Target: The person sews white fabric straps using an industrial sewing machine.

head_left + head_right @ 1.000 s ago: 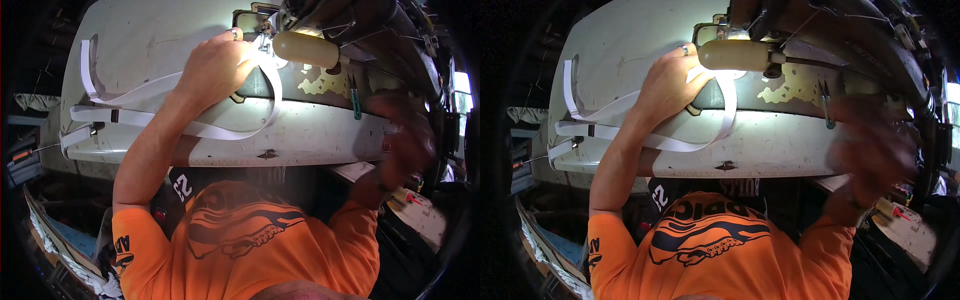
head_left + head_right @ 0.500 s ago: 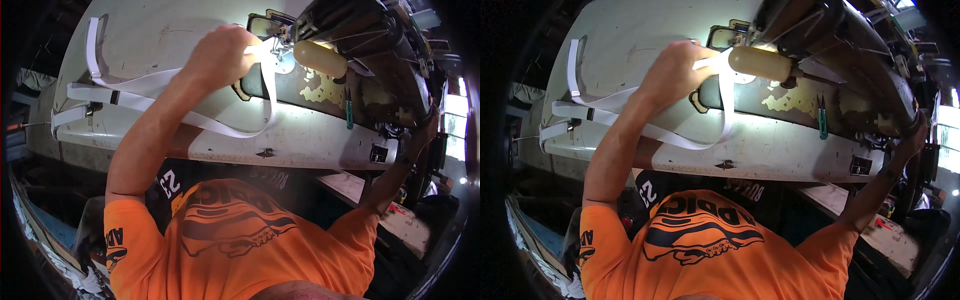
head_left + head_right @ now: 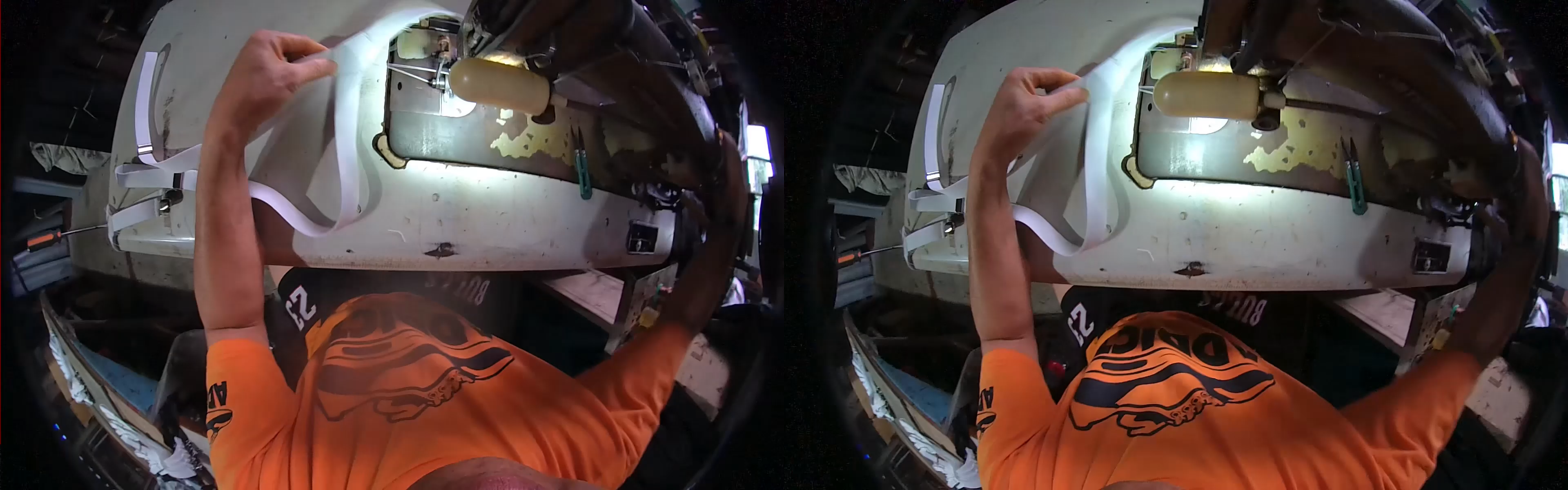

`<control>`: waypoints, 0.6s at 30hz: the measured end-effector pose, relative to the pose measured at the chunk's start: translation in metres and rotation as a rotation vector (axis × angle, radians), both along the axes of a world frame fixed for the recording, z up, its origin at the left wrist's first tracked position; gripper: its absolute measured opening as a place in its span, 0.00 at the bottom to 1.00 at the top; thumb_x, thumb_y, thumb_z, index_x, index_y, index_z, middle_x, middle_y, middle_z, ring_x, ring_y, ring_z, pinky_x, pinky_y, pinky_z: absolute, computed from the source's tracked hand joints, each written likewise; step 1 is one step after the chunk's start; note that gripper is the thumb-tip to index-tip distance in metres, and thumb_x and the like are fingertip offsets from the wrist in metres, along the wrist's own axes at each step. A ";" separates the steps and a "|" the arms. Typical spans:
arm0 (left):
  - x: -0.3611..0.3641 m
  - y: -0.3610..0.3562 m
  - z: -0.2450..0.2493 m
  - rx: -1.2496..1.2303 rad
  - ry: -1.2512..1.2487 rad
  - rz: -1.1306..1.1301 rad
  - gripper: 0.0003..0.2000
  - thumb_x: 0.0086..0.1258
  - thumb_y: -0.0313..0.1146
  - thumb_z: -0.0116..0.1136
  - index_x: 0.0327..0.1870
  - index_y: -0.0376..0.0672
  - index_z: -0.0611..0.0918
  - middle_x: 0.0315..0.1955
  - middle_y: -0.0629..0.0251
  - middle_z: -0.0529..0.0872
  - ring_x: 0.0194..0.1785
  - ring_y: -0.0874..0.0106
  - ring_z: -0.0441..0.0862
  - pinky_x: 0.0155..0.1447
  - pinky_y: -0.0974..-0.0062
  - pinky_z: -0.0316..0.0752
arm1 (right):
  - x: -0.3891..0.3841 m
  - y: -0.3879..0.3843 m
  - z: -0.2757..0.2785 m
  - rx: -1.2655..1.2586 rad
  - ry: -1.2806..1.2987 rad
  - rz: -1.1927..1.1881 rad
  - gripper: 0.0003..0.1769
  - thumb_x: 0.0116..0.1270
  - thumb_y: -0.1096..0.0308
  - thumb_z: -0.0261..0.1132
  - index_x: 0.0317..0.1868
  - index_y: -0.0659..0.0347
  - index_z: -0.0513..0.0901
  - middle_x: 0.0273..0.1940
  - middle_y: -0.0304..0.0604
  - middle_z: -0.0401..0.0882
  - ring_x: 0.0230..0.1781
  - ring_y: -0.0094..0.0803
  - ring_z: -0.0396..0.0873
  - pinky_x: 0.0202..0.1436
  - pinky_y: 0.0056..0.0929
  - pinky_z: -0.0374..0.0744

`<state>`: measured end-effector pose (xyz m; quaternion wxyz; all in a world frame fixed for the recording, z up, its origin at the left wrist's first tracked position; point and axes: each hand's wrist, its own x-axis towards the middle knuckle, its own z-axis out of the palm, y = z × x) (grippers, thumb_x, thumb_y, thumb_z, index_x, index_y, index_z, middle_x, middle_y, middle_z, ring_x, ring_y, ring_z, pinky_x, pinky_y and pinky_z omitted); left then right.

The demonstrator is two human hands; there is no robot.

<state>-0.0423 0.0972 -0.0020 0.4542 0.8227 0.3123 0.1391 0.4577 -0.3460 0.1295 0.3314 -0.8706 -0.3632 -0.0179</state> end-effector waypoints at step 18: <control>-0.043 -0.101 -0.011 1.004 0.060 -0.113 0.16 0.67 0.26 0.68 0.56 0.42 0.88 0.34 0.64 0.87 0.31 0.64 0.87 0.36 0.67 0.82 | -0.019 0.000 0.011 -0.103 0.001 -0.107 0.27 0.82 0.52 0.58 0.76 0.50 0.75 0.68 0.49 0.79 0.70 0.42 0.78 0.67 0.41 0.80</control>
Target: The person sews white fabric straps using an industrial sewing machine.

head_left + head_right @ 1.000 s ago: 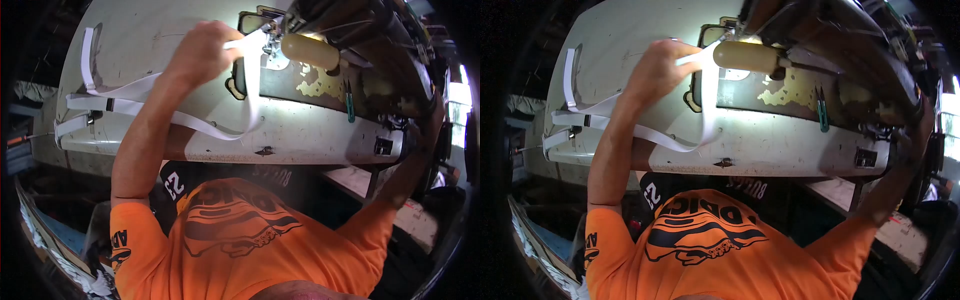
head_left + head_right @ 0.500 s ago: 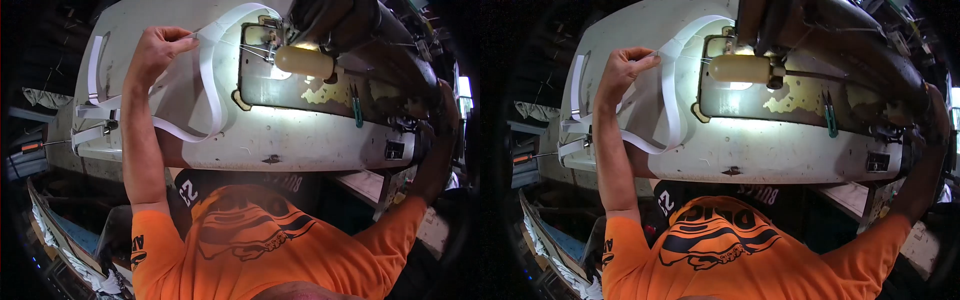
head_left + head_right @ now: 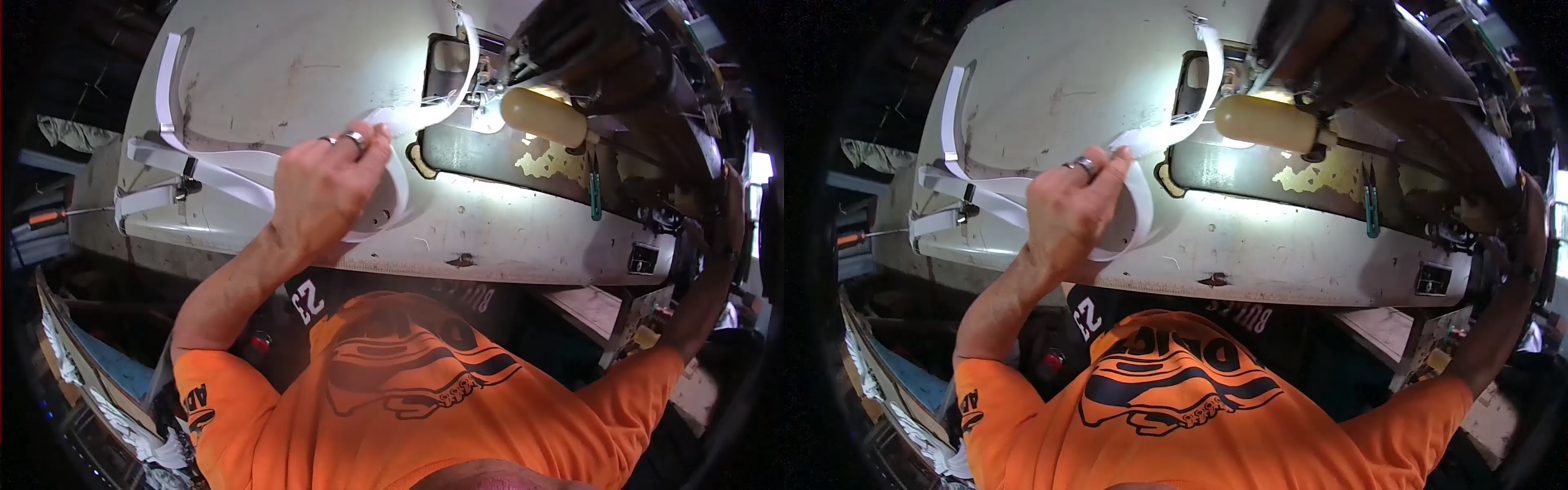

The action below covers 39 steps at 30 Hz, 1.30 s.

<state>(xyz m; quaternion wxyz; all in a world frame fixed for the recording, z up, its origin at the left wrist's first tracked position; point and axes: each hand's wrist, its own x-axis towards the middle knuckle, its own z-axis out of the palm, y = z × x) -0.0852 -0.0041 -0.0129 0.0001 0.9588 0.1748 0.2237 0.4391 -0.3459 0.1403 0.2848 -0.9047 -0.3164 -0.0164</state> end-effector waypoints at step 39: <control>0.020 -0.020 0.024 -0.466 0.222 -0.253 0.14 0.71 0.38 0.71 0.56 0.60 0.92 0.34 0.61 0.83 0.34 0.57 0.85 0.39 0.60 0.79 | -0.295 0.156 -0.167 0.181 -0.192 0.676 0.11 0.67 0.68 0.73 0.49 0.58 0.91 0.46 0.42 0.82 0.49 0.42 0.77 0.57 0.38 0.76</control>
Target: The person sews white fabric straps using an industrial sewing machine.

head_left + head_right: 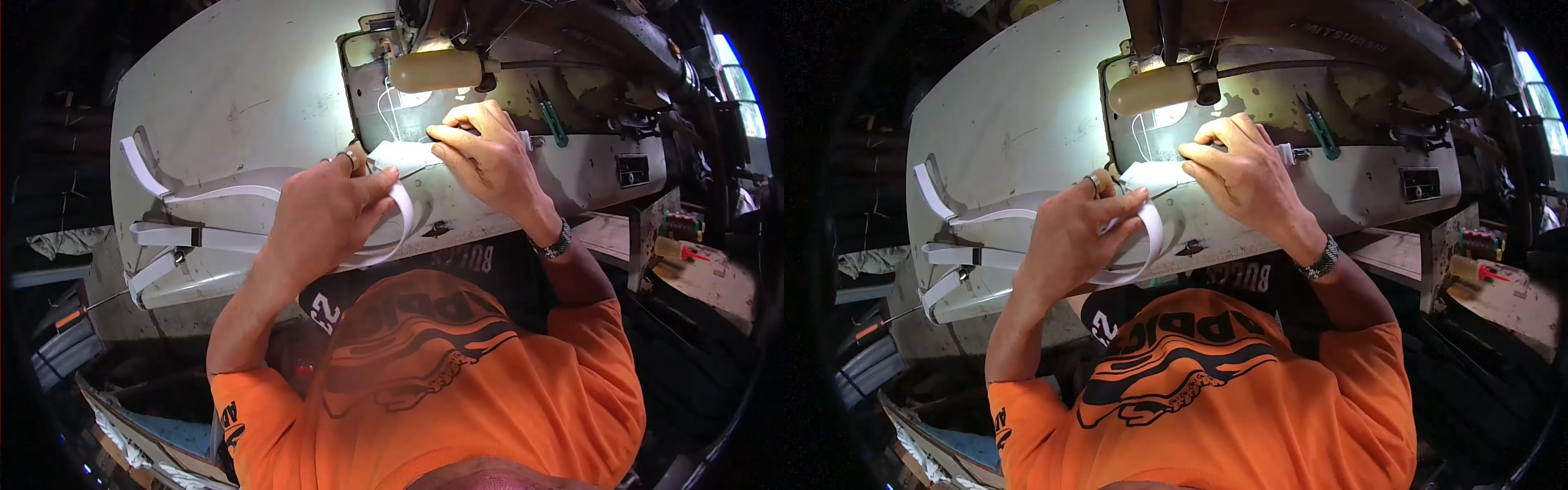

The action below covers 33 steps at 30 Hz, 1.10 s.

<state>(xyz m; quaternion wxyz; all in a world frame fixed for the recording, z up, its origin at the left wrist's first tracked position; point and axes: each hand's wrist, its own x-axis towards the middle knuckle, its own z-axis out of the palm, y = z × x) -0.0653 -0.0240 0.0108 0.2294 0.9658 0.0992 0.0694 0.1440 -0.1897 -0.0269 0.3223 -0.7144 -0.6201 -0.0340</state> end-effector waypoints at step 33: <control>0.069 0.013 -0.002 -0.153 0.017 -0.030 0.06 0.70 0.30 0.65 0.36 0.38 0.87 0.31 0.51 0.86 0.38 0.52 0.83 0.45 0.57 0.77 | 0.000 -0.002 -0.011 0.016 0.062 0.041 0.06 0.70 0.67 0.70 0.43 0.59 0.86 0.43 0.43 0.78 0.51 0.43 0.77 0.57 0.41 0.75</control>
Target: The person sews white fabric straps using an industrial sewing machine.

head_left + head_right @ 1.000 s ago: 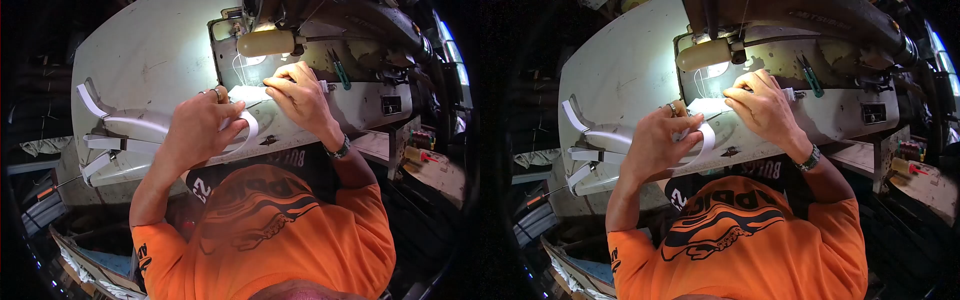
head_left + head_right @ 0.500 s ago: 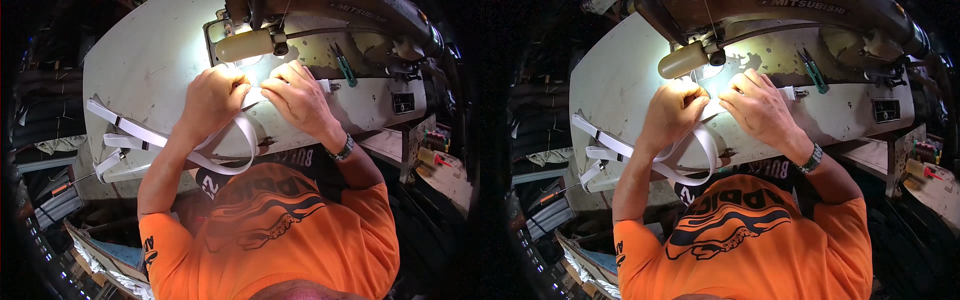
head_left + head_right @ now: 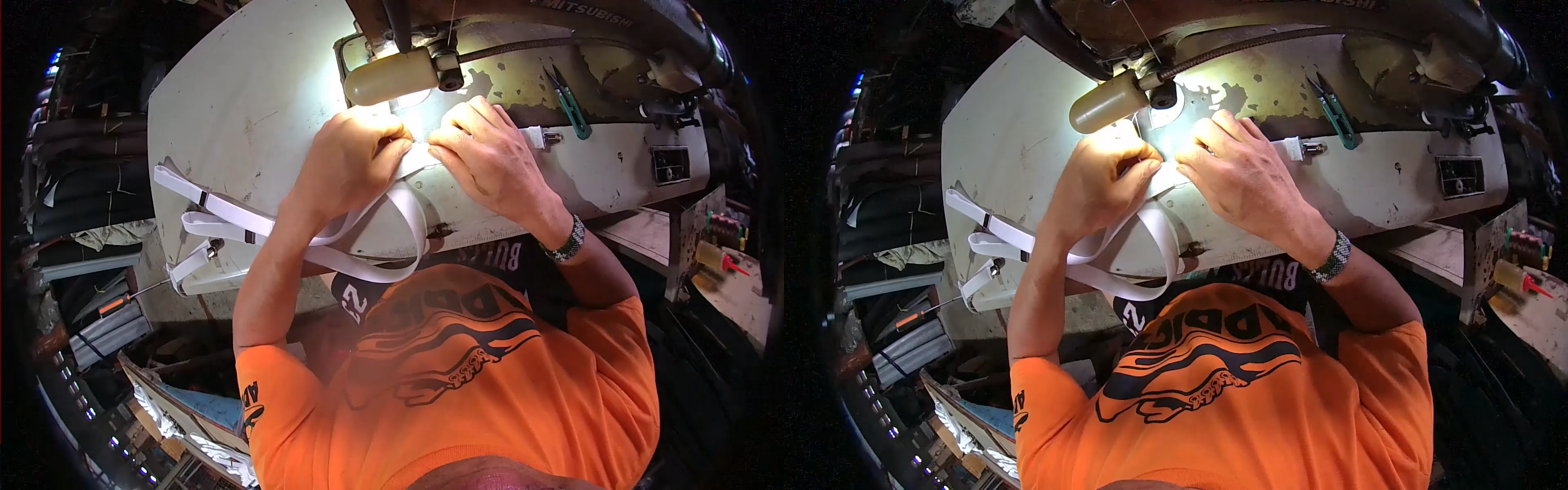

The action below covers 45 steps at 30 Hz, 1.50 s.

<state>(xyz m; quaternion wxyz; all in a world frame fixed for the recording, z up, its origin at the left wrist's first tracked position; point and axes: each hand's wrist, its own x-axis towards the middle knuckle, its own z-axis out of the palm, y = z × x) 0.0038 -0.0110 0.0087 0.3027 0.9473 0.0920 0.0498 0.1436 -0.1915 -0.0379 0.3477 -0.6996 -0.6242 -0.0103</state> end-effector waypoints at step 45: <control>-0.017 -0.019 -0.019 0.088 -0.209 0.200 0.05 0.77 0.27 0.58 0.42 0.34 0.80 0.37 0.46 0.83 0.42 0.46 0.82 0.48 0.55 0.76 | 0.001 0.000 -0.001 0.066 -0.039 0.024 0.04 0.70 0.71 0.69 0.42 0.60 0.83 0.42 0.45 0.79 0.46 0.44 0.76 0.55 0.41 0.74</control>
